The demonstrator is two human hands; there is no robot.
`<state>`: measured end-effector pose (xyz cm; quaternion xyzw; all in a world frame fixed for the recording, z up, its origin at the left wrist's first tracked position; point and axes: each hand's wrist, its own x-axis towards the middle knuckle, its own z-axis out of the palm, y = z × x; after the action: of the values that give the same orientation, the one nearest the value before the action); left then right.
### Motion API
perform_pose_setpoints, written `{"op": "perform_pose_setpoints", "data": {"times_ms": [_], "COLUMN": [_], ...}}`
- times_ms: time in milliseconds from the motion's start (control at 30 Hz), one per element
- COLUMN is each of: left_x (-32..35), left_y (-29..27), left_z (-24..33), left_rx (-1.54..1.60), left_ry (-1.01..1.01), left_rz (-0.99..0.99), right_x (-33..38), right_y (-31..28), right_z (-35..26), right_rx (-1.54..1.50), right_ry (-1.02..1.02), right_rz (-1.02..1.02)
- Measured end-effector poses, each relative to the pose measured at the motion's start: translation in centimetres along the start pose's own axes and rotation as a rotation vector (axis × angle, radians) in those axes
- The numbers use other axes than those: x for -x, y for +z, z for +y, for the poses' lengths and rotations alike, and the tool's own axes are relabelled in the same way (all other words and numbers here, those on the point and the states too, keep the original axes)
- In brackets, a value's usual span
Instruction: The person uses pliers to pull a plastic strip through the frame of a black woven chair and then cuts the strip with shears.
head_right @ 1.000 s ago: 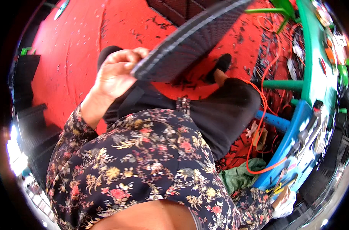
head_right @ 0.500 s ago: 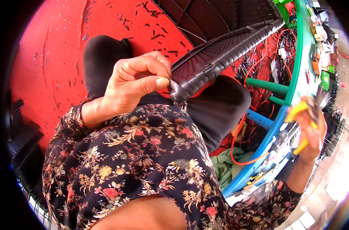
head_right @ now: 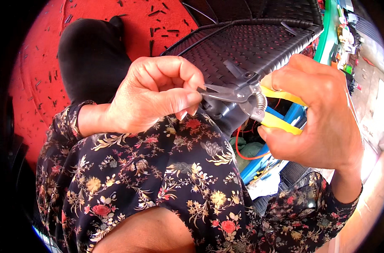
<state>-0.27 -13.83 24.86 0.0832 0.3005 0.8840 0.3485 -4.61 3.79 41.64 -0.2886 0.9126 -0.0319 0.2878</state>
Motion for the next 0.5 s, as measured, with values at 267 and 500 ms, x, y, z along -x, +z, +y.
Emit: {"op": "perform_pose_setpoints", "data": {"times_ms": [267, 500], "left_x": [-0.12, -0.21], "left_y": [0.34, 0.45], "left_z": [-0.25, -0.22], "left_rx": [0.079, 0.076], "left_ry": [-0.006, -0.003], "left_rz": [0.037, 0.090], "right_x": [-0.26, -0.57], "right_y": [-0.37, -0.40], "right_z": [-0.61, -0.26], "right_rx": [0.052, 0.063], "right_ry": [0.070, 0.051], "right_rz": [-0.053, -0.056]}}
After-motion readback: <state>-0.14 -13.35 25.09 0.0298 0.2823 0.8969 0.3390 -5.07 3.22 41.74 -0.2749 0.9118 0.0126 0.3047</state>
